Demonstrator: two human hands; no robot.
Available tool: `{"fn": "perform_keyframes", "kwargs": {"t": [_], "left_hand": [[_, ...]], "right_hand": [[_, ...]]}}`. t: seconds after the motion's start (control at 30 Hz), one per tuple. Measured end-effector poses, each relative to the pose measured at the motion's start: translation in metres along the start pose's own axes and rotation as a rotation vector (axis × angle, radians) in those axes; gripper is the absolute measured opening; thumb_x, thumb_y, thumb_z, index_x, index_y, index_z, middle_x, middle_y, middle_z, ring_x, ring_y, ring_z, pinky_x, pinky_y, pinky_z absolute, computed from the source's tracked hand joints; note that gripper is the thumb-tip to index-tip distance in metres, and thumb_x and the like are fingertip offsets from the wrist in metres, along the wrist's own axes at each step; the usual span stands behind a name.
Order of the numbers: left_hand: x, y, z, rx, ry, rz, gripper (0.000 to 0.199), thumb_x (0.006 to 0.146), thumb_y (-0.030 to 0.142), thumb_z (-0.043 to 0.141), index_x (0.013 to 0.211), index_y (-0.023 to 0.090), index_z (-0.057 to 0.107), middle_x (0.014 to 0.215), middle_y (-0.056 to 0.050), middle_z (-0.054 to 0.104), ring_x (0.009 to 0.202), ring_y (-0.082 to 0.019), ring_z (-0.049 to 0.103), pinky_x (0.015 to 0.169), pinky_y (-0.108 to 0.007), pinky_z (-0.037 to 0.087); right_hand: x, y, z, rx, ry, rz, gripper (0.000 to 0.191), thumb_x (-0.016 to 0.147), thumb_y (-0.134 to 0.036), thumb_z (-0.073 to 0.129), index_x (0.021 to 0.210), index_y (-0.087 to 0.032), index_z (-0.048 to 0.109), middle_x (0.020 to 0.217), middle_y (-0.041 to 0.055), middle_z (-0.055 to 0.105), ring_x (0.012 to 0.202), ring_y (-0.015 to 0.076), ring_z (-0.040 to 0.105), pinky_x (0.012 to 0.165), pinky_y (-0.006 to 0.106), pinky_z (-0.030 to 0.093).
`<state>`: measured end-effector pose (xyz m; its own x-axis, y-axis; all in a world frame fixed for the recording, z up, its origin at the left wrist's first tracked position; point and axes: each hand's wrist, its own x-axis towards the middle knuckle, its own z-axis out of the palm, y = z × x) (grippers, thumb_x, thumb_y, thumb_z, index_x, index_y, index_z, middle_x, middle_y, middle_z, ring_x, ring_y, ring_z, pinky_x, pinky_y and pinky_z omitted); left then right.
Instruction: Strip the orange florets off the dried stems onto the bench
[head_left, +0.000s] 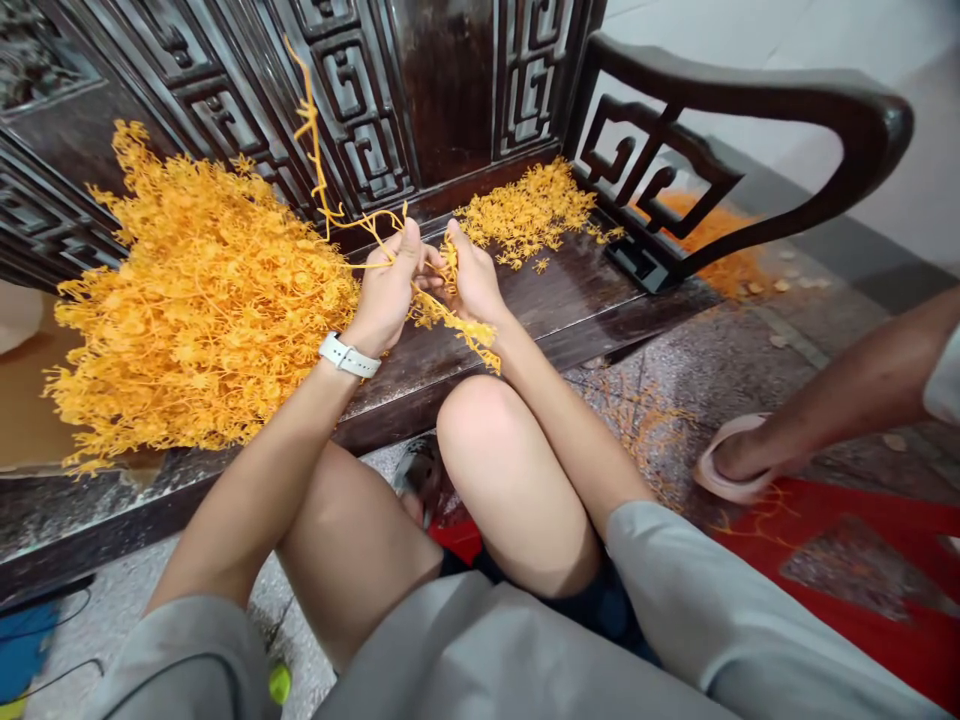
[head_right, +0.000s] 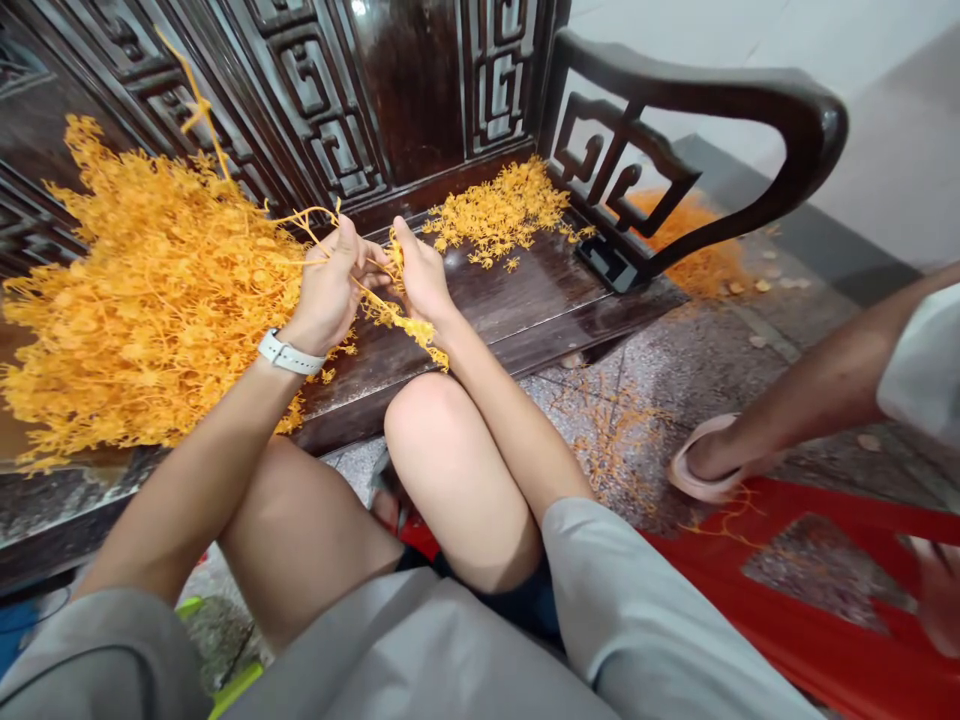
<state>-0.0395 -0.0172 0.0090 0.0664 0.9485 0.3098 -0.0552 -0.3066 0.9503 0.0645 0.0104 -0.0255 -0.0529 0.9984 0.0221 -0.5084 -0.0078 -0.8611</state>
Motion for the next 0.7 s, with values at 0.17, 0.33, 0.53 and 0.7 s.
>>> {"fn": "perform_keyframes", "kwargs": {"t": [0.17, 0.33, 0.53, 0.7], "left_hand": [[-0.006, 0.004, -0.003, 0.168, -0.044, 0.107, 0.057, 0.104, 0.072, 0.060, 0.081, 0.021, 0.069, 0.083, -0.004, 0.071, 0.073, -0.014, 0.069, 0.067, -0.026, 0.058], [-0.007, 0.004, -0.003, 0.243, -0.083, 0.142, 0.058, 0.102, 0.075, 0.061, 0.083, 0.021, 0.069, 0.078, -0.004, 0.070, 0.080, -0.020, 0.074, 0.071, -0.031, 0.060], [0.000, 0.008, -0.004, 0.057, -0.126, -0.048, 0.060, 0.102, 0.072, 0.063, 0.071, 0.022, 0.053, 0.062, 0.002, 0.044, 0.065, -0.017, 0.067, 0.058, -0.027, 0.052], [-0.004, 0.022, 0.002, -0.016, -0.141, -0.160, 0.063, 0.104, 0.066, 0.067, 0.066, 0.022, 0.041, 0.059, 0.005, 0.032, 0.050, -0.010, 0.045, 0.051, -0.025, 0.041]], "right_hand": [[-0.001, -0.001, 0.000, 0.004, 0.107, -0.031, 0.065, 0.090, -0.086, 0.065, 0.081, -0.026, 0.043, 0.067, -0.0061, 0.040, 0.056, 0.0092, 0.042, 0.049, 0.022, 0.034], [-0.006, -0.004, 0.004, 0.000, 0.077, -0.066, 0.065, 0.094, -0.087, 0.058, 0.080, -0.025, 0.045, 0.063, -0.0052, 0.038, 0.058, 0.0119, 0.049, 0.054, 0.025, 0.041], [-0.016, -0.009, 0.009, -0.087, -0.071, 0.028, 0.063, 0.098, -0.081, 0.058, 0.075, -0.023, 0.051, 0.054, -0.0042, 0.042, 0.050, 0.0104, 0.044, 0.047, 0.021, 0.034], [-0.015, -0.010, 0.006, -0.033, -0.079, 0.129, 0.056, 0.097, -0.075, 0.068, 0.083, -0.023, 0.053, 0.056, -0.0066, 0.046, 0.046, 0.0071, 0.040, 0.042, 0.018, 0.027]]}}
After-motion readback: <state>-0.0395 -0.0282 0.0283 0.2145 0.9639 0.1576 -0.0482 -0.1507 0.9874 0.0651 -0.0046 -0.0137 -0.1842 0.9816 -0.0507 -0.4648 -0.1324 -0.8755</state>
